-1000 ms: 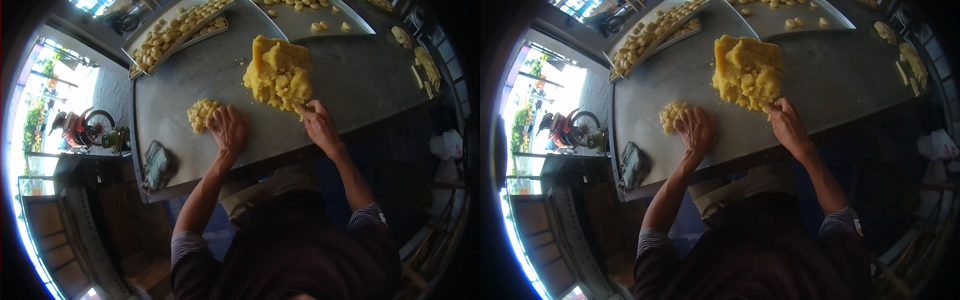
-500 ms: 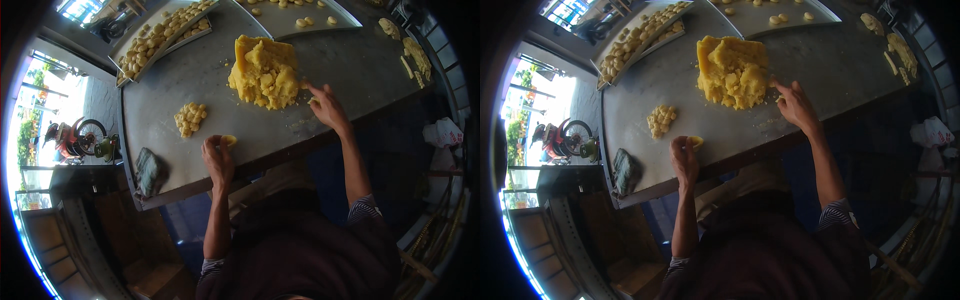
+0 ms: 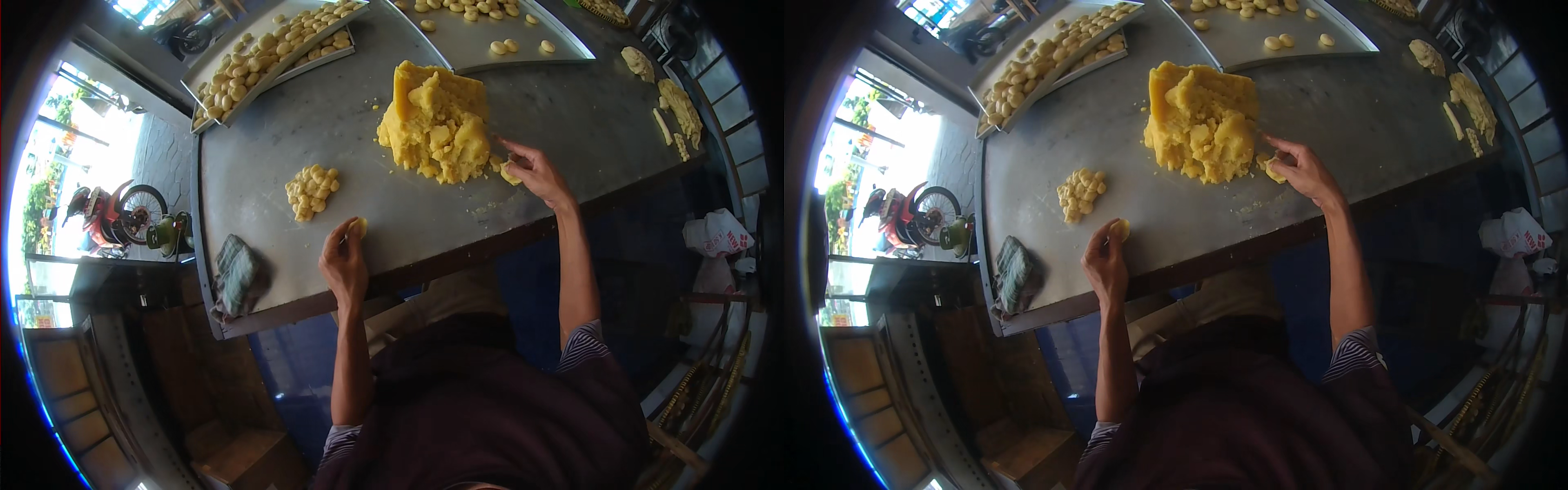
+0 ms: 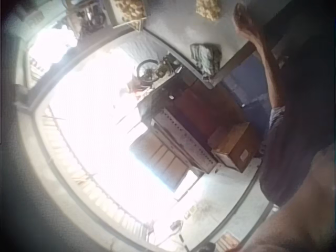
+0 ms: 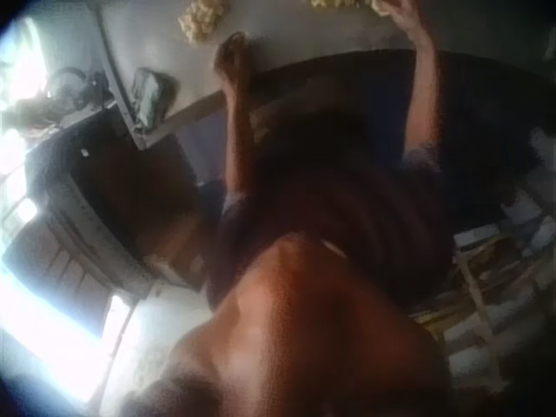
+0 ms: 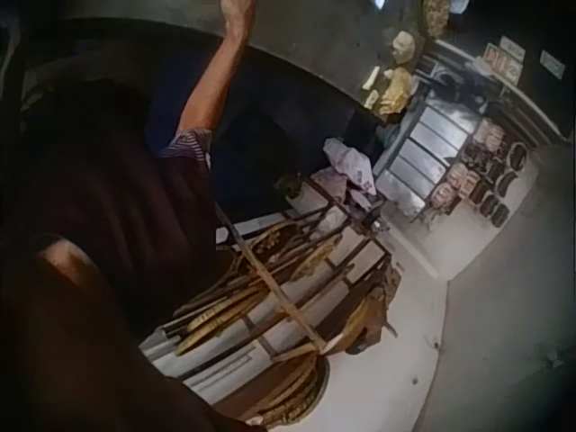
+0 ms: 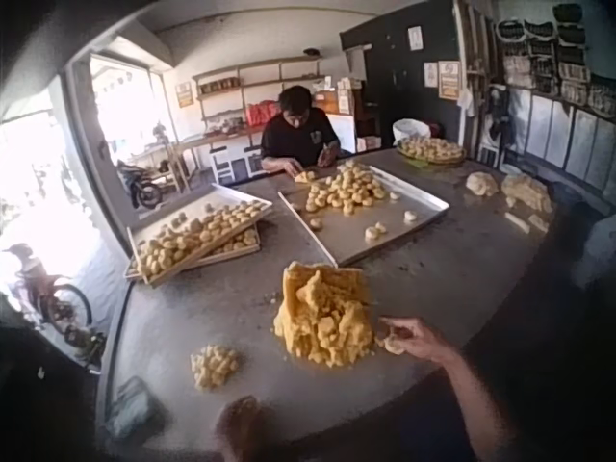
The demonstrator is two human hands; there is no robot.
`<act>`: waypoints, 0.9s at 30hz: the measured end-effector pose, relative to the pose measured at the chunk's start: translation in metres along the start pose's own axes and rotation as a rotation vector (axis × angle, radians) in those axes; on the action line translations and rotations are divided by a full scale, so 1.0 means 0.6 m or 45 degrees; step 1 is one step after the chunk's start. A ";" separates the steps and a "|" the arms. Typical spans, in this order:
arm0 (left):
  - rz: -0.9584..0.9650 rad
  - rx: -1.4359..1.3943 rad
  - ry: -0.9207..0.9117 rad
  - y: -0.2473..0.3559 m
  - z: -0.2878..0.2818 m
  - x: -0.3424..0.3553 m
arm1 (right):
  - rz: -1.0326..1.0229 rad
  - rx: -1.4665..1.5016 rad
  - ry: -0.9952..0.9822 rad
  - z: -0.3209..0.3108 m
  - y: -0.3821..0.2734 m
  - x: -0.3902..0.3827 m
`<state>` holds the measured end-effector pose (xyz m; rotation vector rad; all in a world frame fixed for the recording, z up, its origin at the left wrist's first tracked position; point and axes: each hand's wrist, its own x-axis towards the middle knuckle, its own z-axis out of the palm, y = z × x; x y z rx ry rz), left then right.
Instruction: The person takes small portions of yellow dough from a large pile and shapes them into small balls by hand on a metal table.
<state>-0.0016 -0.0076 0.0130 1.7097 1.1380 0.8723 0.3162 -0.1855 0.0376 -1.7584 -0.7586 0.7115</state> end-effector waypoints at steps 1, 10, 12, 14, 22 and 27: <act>-0.007 -0.008 -0.006 0.002 0.000 -0.001 | -0.037 -0.029 0.032 0.002 0.003 -0.002; -0.075 -0.100 -0.006 0.000 0.000 0.000 | -0.446 -1.256 0.533 0.072 0.023 -0.075; -0.132 -0.161 -0.032 0.014 0.004 0.000 | -0.438 -1.350 0.520 0.113 0.008 -0.119; -0.117 -0.272 -0.120 0.021 0.023 -0.001 | -0.426 -1.361 0.407 0.129 0.001 -0.139; 0.034 -0.399 -0.466 0.076 0.119 -0.042 | -0.499 -0.365 0.284 0.216 -0.074 -0.131; -0.083 -0.385 -0.534 0.056 0.089 -0.015 | -0.468 -0.163 0.137 0.230 -0.083 -0.122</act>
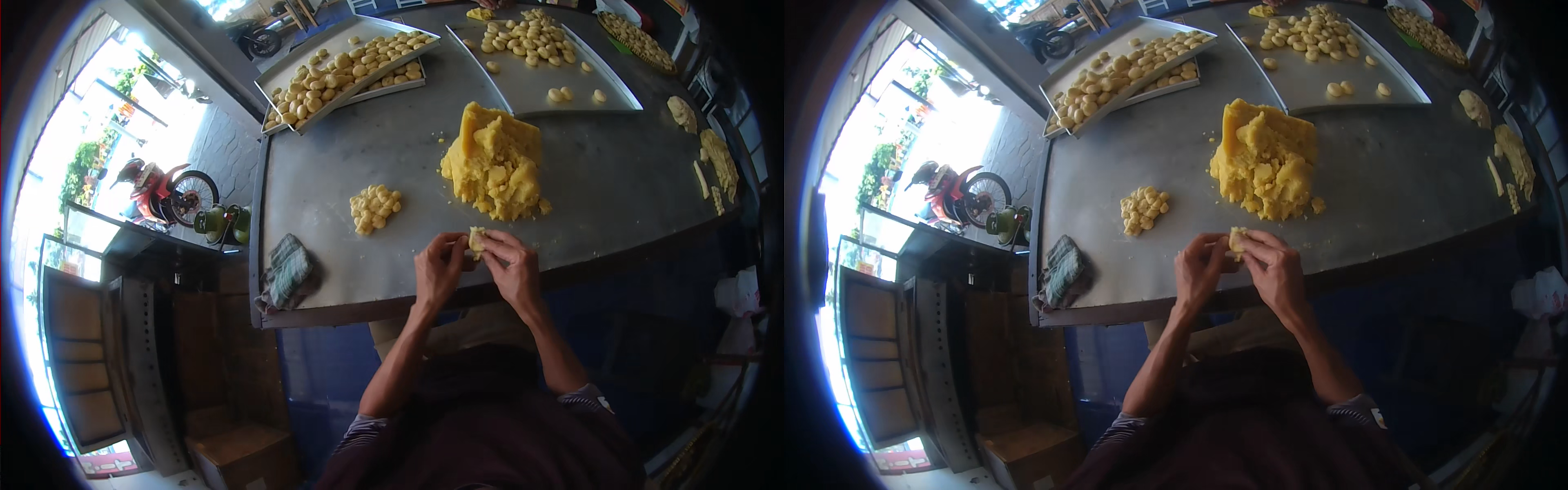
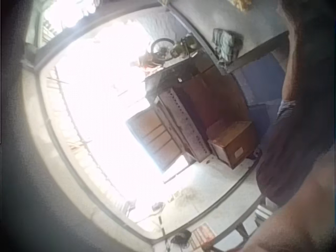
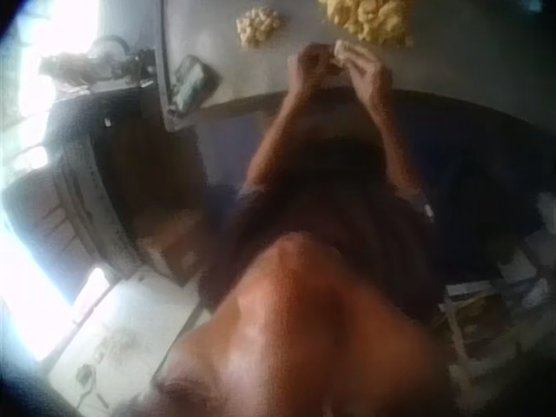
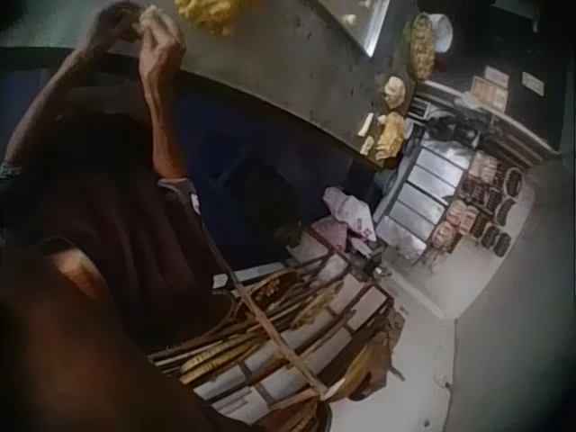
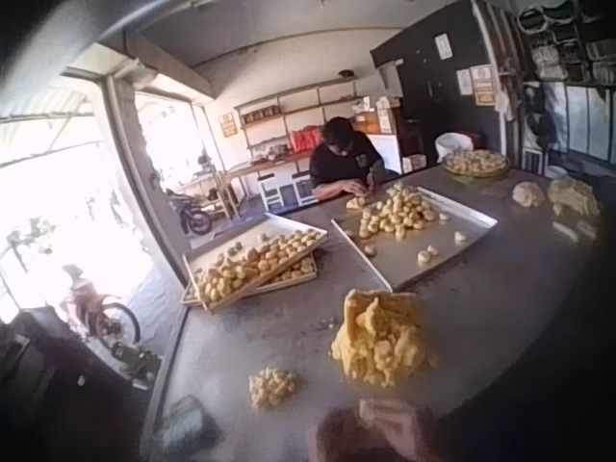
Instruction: The person takes small portions of yellow dough from a large pile and shapes them into small balls by hand on a metal table.
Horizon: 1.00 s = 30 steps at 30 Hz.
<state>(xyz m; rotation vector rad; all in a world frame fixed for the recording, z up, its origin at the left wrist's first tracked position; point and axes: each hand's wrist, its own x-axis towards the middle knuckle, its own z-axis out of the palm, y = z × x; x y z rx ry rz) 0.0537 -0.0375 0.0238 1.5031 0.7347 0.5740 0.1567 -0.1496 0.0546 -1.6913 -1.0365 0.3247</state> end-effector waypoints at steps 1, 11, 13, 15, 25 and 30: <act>-0.091 0.367 -0.086 0.030 -0.019 0.005 | -0.089 -0.059 -0.074 0.004 0.001 -0.004; 0.225 0.756 0.105 -0.042 -0.022 -0.014 | 0.014 -0.122 -0.241 0.040 -0.015 0.017; 0.193 0.734 0.098 -0.037 -0.024 -0.015 | -0.215 -0.317 -0.205 0.052 -0.022 0.013; 0.252 0.565 0.119 -0.041 -0.028 -0.016 | -0.309 -0.336 -0.177 0.061 -0.037 0.007; 0.092 0.422 0.032 -0.021 -0.039 -0.017 | 0.155 0.103 -0.358 0.040 -0.016 0.034; 0.303 0.215 -0.056 -0.027 -0.045 -0.015 | 0.350 0.536 -0.331 0.040 0.050 0.053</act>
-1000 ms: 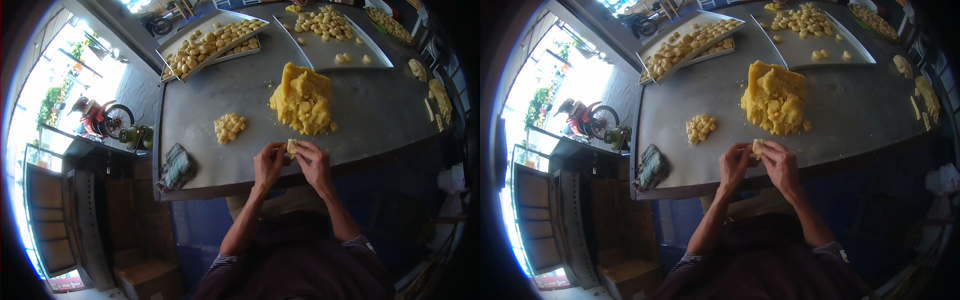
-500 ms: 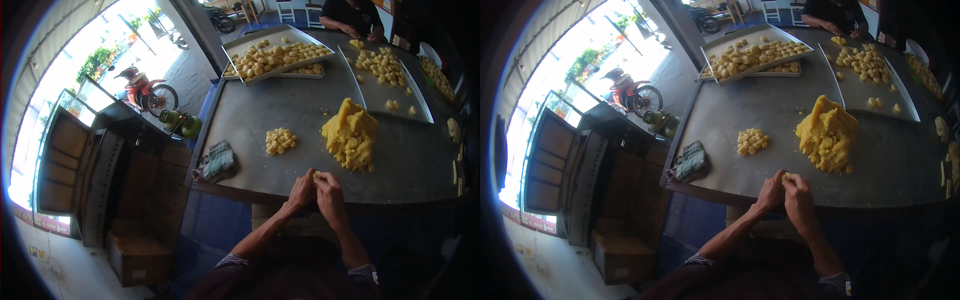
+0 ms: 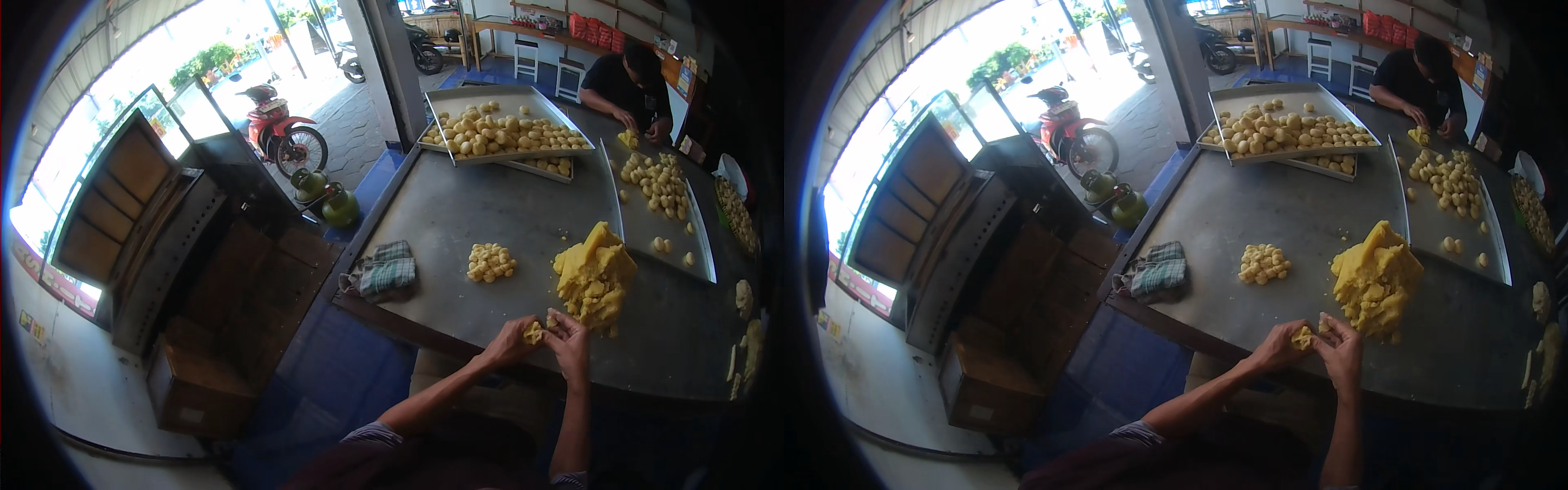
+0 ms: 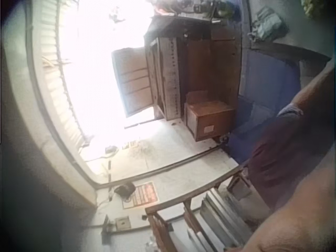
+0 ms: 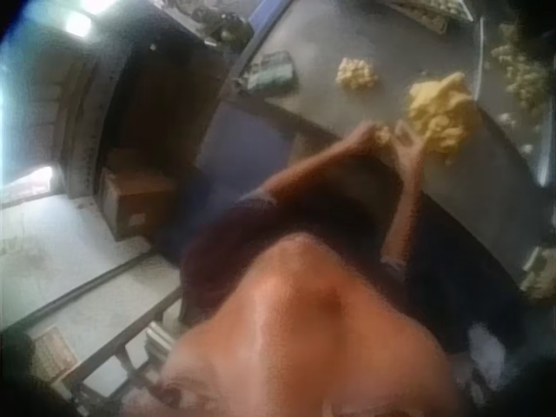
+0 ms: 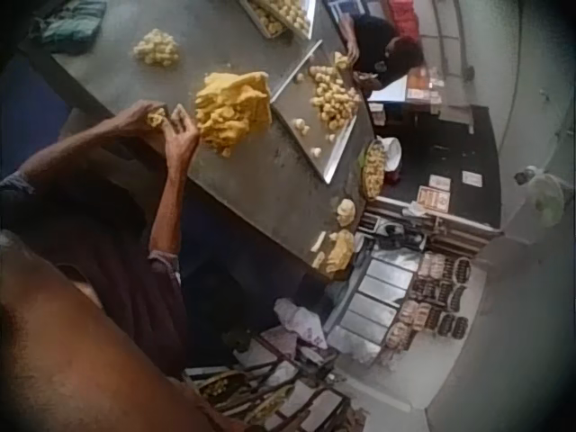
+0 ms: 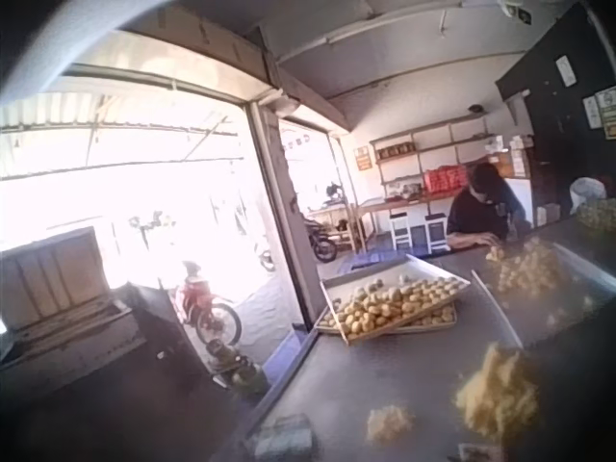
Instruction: The person takes small portions of yellow dough from a large pile and shapes them into small balls by hand on a metal table.
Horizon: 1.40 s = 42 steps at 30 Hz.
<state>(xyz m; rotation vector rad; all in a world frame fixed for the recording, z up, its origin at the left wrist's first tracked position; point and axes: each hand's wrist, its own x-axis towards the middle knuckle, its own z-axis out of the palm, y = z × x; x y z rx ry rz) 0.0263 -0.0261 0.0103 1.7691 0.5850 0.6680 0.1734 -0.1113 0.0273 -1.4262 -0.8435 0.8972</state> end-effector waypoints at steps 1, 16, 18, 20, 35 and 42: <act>0.060 -0.022 0.008 0.001 0.004 0.000 | 0.039 -0.057 -0.064 -0.008 0.029 0.011; -0.145 -0.034 -0.053 0.009 -0.013 0.018 | -0.455 -1.450 0.595 -0.074 0.003 0.023; -0.151 -0.036 -0.069 0.007 -0.017 0.015 | -0.442 -1.764 0.588 -0.064 0.022 0.016; 0.001 -0.075 0.136 0.017 -0.014 0.001 | -0.436 -1.730 0.555 -0.061 0.024 0.007; 0.095 0.695 0.043 -0.020 -0.068 0.003 | -0.478 -1.656 0.565 -0.107 0.065 -0.007; 0.069 0.771 0.062 0.014 -0.096 -0.001 | -0.427 -1.370 0.499 -0.096 0.054 -0.079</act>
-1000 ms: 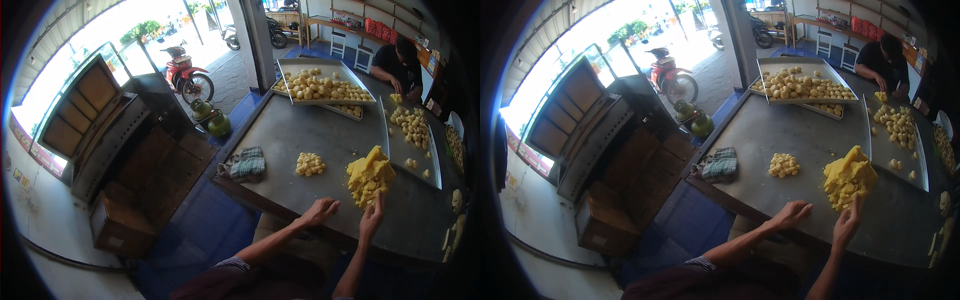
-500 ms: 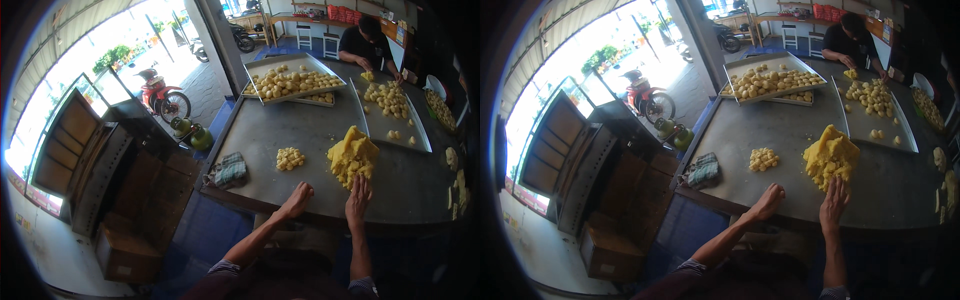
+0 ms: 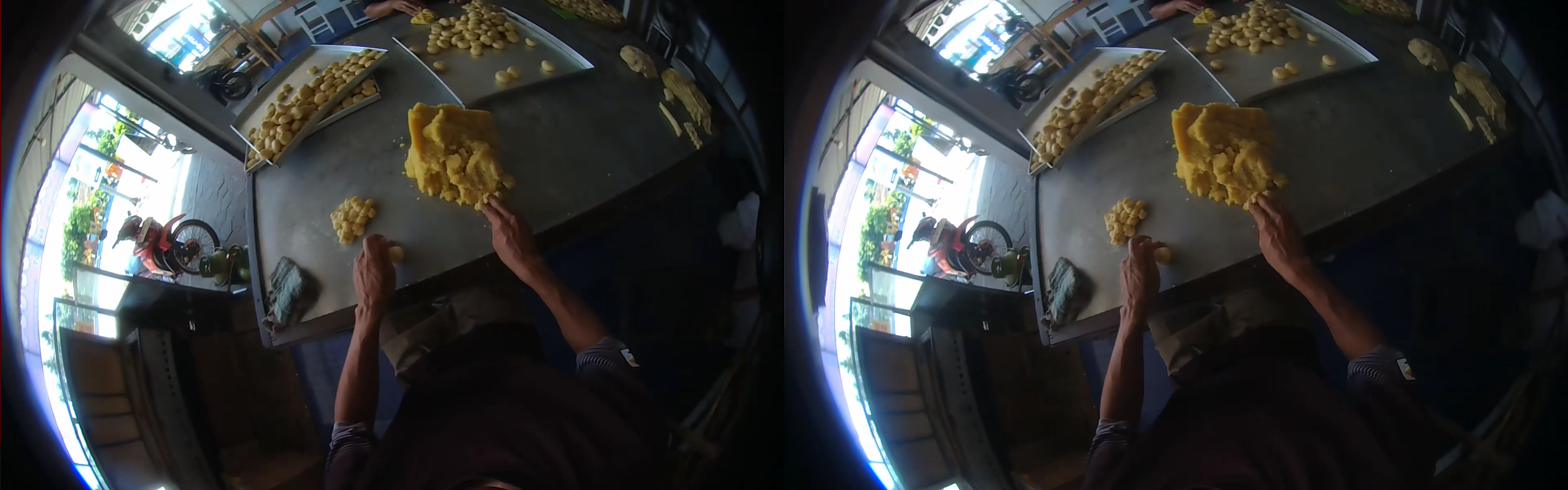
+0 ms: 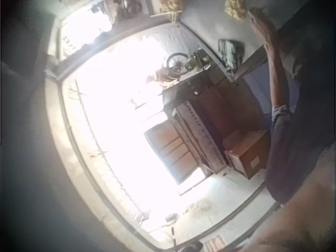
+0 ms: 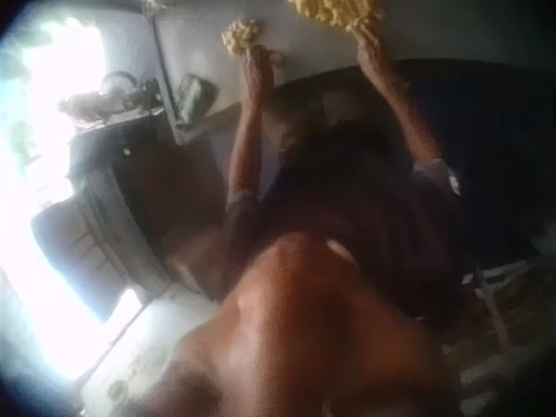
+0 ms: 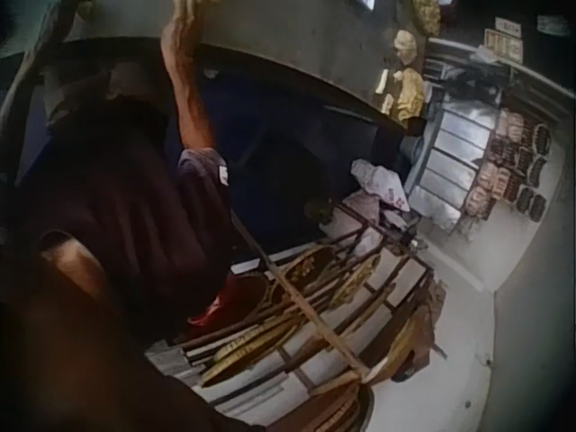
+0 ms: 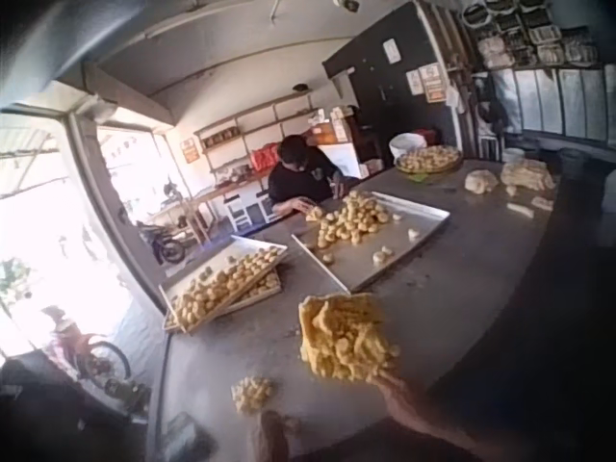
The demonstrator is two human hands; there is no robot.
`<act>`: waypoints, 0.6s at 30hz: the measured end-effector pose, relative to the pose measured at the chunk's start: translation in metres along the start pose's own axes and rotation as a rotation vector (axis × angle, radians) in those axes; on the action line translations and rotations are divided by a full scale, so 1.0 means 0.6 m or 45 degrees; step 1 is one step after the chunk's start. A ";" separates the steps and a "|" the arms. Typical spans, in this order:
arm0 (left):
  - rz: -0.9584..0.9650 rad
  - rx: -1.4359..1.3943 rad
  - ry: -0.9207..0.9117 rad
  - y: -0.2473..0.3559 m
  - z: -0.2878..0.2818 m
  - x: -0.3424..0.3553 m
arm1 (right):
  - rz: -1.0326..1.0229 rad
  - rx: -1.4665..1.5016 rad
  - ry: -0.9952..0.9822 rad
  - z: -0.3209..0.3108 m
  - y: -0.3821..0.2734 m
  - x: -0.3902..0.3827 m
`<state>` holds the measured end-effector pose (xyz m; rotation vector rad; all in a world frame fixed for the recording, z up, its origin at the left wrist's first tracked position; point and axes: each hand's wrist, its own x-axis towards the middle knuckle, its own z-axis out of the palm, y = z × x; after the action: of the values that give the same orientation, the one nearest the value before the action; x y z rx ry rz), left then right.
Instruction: The person takes small portions of yellow dough from a large pile and shapes them into small balls by hand on a metal table.
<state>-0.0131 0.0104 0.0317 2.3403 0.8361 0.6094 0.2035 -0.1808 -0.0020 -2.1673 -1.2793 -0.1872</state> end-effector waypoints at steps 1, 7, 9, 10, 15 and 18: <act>-0.080 0.011 -0.002 -0.005 -0.004 0.020 | -0.029 0.062 0.026 -0.006 0.000 -0.010; -0.009 0.552 0.282 -0.061 0.068 0.105 | 0.164 0.574 0.135 -0.026 -0.002 0.011; -0.027 0.466 0.257 -0.066 0.071 0.102 | 0.348 0.781 0.060 -0.021 0.013 0.033; -0.098 0.280 0.150 -0.075 0.060 0.096 | 0.433 0.886 0.013 -0.018 0.015 0.039; 0.067 0.252 -0.113 -0.020 0.003 0.010 | 0.493 0.598 -0.117 -0.041 0.039 0.052; 0.148 0.087 -0.112 -0.018 -0.037 -0.016 | 0.319 0.493 -0.037 -0.033 0.017 0.039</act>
<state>-0.0371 0.0191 0.0388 2.4718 0.6955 0.5291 0.2280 -0.1779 0.0190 -1.9715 -0.9532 0.1809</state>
